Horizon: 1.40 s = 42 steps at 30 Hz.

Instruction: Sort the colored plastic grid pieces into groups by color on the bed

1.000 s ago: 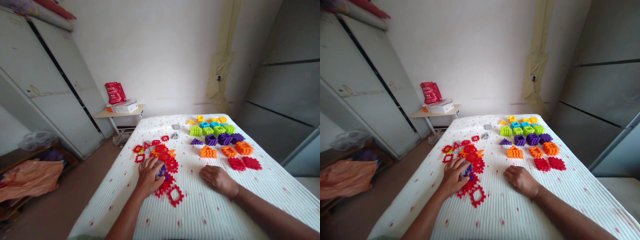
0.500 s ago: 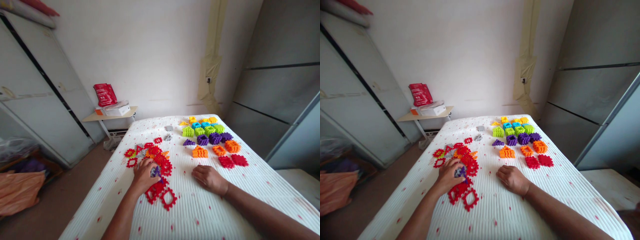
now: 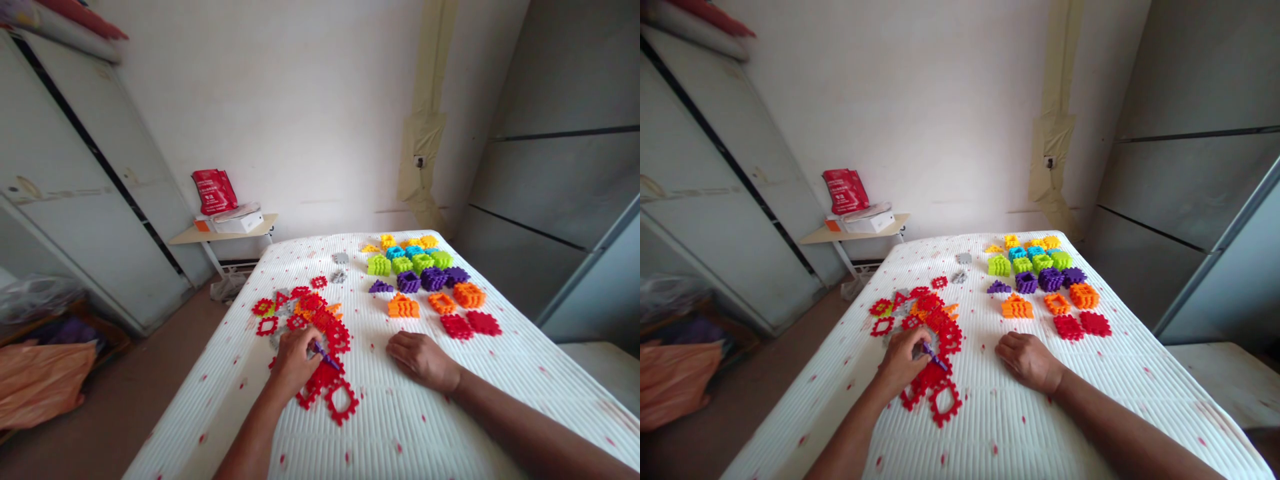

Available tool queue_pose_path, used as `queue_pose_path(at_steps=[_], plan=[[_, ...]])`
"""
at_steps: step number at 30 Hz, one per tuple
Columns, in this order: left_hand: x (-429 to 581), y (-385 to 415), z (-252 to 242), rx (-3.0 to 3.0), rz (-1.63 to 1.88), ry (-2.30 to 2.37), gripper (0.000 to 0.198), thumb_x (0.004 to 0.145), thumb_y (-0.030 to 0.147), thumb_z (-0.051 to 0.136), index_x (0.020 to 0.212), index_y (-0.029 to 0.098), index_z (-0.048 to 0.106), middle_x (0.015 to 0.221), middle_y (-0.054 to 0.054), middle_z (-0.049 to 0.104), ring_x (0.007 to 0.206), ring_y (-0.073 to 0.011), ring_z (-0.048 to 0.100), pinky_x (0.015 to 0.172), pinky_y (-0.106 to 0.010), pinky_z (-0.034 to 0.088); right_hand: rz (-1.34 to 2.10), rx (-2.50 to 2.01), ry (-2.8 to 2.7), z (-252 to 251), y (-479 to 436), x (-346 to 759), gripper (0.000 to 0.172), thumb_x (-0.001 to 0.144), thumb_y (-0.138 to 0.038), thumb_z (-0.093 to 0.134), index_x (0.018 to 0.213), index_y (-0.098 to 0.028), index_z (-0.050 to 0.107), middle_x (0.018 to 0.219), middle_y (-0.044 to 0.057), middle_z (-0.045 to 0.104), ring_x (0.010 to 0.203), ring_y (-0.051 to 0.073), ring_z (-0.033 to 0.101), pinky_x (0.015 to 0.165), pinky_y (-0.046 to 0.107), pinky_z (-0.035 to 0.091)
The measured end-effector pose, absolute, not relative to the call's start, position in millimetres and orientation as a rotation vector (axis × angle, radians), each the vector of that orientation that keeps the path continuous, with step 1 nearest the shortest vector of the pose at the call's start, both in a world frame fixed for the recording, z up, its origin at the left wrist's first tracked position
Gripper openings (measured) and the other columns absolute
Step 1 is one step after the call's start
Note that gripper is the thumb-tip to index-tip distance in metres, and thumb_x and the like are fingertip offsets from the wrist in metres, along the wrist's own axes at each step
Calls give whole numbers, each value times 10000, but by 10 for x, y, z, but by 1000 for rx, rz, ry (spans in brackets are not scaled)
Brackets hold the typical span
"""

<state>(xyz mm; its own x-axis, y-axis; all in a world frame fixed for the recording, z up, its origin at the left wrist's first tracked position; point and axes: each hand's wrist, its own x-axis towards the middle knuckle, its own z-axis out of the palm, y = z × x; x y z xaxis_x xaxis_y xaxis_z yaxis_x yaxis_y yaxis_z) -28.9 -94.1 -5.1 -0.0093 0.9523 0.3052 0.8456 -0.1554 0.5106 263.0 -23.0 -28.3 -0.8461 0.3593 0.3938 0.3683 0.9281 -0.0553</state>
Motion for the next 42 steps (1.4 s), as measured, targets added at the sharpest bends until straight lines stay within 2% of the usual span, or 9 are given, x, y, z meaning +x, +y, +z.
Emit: queue_pose_path(at_steps=[3,7,11,16,21,28,33,38,42], plan=[[-290,-924,-3,2102,936,1832,129,603,95,549,656,206,588,707,-7,639,720,-181,560,747,-335,390,-34,-523,-2674,-277,-228,2626,283,938,-162,327,736,-159,525,737,55,566,673,139,493,623,261,383],[-294,-905,61,1802,1166,1763,28,623,209,601,648,196,603,665,-2,622,672,-168,551,672,-292,412,-34,-526,-2670,-271,-228,2625,277,935,-157,328,745,-158,530,737,54,564,679,136,502,631,255,389],[-244,-837,113,1323,1371,1640,239,600,378,662,694,177,573,600,23,565,581,-132,522,572,-245,401,2,-541,-2659,-282,-209,2623,257,926,-155,339,755,-159,531,741,55,565,690,137,516,640,252,396],[-86,-658,178,1059,1444,1398,397,612,466,675,838,189,504,651,11,613,592,-146,598,583,-256,451,35,-587,-2643,-284,-179,2606,248,911,-146,344,765,-158,545,734,58,575,675,138,525,621,249,401],[31,-481,197,1106,1480,1370,337,618,363,683,843,177,515,627,30,601,496,-103,530,502,-217,406,85,-647,-2560,-249,-164,2606,223,899,-141,356,831,-150,569,743,67,594,671,143,552,616,247,419],[52,-409,223,1225,1523,1398,195,619,313,659,718,151,612,663,5,614,624,-127,543,623,-242,432,83,-647,-2411,-186,-134,2581,194,889,-143,380,909,-159,573,791,74,631,712,152,600,631,255,474],[22,-432,107,1459,1488,1502,132,632,274,625,693,157,634,707,-22,631,680,-160,570,672,-276,445,6,-638,-2161,-5,-175,2409,208,907,-139,405,1033,-177,565,944,95,645,878,158,606,745,282,503],[42,-476,16,1742,1252,1591,132,713,213,553,788,181,657,794,-39,679,755,-173,607,741,-298,447,-236,-483,-2235,252,-281,2087,204,916,-164,439,1046,-173,596,1080,110,642,892,171,579,748,309,497],[69,-517,37,1653,1224,1476,245,693,183,577,930,174,641,879,-59,687,796,-176,616,755,-297,453,-348,-420,-2361,297,-245,1942,198,928,-183,442,988,-138,625,1019,96,668,839,166,565,710,289,491]])
